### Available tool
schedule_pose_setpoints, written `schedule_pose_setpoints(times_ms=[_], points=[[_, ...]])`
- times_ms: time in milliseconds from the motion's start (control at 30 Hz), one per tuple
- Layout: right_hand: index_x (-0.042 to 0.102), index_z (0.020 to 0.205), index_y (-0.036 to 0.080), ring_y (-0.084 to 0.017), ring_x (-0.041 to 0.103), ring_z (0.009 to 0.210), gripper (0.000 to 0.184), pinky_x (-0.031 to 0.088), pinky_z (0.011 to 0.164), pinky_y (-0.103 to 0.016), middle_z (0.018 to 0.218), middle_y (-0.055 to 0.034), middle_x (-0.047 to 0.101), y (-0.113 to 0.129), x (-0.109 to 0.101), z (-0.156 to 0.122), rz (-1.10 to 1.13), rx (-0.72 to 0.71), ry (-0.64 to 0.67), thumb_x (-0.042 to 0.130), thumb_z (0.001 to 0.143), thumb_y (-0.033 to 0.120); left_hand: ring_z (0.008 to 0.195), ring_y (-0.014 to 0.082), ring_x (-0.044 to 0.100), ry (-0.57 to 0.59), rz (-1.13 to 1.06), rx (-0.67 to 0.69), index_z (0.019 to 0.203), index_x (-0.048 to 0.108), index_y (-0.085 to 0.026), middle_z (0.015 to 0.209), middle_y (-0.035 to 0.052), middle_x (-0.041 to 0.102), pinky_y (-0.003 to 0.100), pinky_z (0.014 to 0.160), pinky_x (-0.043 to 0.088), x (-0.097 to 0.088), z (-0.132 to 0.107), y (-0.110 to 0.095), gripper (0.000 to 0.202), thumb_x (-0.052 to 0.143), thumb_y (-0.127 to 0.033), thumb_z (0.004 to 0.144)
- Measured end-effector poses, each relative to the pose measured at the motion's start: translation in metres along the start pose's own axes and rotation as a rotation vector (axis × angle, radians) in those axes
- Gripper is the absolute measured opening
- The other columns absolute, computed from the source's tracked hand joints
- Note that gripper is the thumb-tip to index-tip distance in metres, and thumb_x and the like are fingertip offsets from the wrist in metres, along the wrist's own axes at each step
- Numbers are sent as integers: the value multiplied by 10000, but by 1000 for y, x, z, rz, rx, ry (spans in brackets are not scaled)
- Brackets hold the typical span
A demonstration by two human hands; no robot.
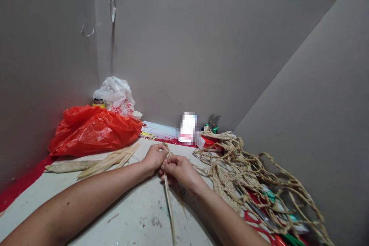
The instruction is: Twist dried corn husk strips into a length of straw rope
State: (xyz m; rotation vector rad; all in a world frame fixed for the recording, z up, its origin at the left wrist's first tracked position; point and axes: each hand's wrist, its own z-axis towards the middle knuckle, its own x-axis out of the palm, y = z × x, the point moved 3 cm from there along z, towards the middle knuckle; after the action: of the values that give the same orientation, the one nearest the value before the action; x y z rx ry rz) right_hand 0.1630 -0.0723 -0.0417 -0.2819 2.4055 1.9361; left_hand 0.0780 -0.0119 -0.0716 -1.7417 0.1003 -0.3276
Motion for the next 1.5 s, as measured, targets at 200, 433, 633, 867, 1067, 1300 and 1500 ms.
schedule_pose_setpoints(times_ms=[200,433,633,867,1067,1300,1500], points=[[564,638,153,-98,538,402,194,398,382,-188,550,-13,641,20,-35,4,40,-20,14,703,585,278,291,35,227,87,-68,-50,700,452,-187,388,-96,348,172,351,105,-1,-4,-8,152,577,-259,749],[650,638,139,-74,434,369,157,324,343,-187,521,7,594,23,-61,25,-122,-194,-245,644,661,294,334,17,157,160,-90,-136,687,449,-183,416,-111,278,179,388,53,-5,-6,-15,215,644,-273,706],[682,716,140,-81,422,405,145,320,401,-201,502,19,562,-3,-52,33,-189,-301,-251,610,665,256,343,15,162,217,-70,-125,704,484,-172,437,-107,265,186,384,47,-6,-6,-17,195,652,-270,712],[608,604,156,-107,465,472,161,349,464,-219,527,5,570,8,-58,25,-307,-393,-277,597,679,298,332,12,210,181,-59,-130,724,538,-153,450,-85,356,182,371,71,-5,-5,-17,140,647,-240,714],[569,533,166,-115,466,504,145,338,489,-221,520,3,554,4,-61,26,-514,-364,-352,555,661,234,323,7,223,142,-47,-99,670,546,-130,504,-30,496,190,355,81,-6,-5,-19,114,623,-205,705],[582,521,166,-119,486,501,146,347,490,-222,504,-2,567,0,-65,30,-477,-389,-342,586,656,223,327,0,219,176,-23,-119,664,565,-113,518,-19,534,184,352,84,-5,-5,-19,192,683,-264,676],[611,550,168,-121,511,534,114,362,518,-218,538,-9,598,-3,-62,34,-473,-380,-377,581,656,198,336,-3,206,182,-25,-129,666,571,-112,521,-19,541,186,357,68,-5,-4,-19,195,694,-264,666]])
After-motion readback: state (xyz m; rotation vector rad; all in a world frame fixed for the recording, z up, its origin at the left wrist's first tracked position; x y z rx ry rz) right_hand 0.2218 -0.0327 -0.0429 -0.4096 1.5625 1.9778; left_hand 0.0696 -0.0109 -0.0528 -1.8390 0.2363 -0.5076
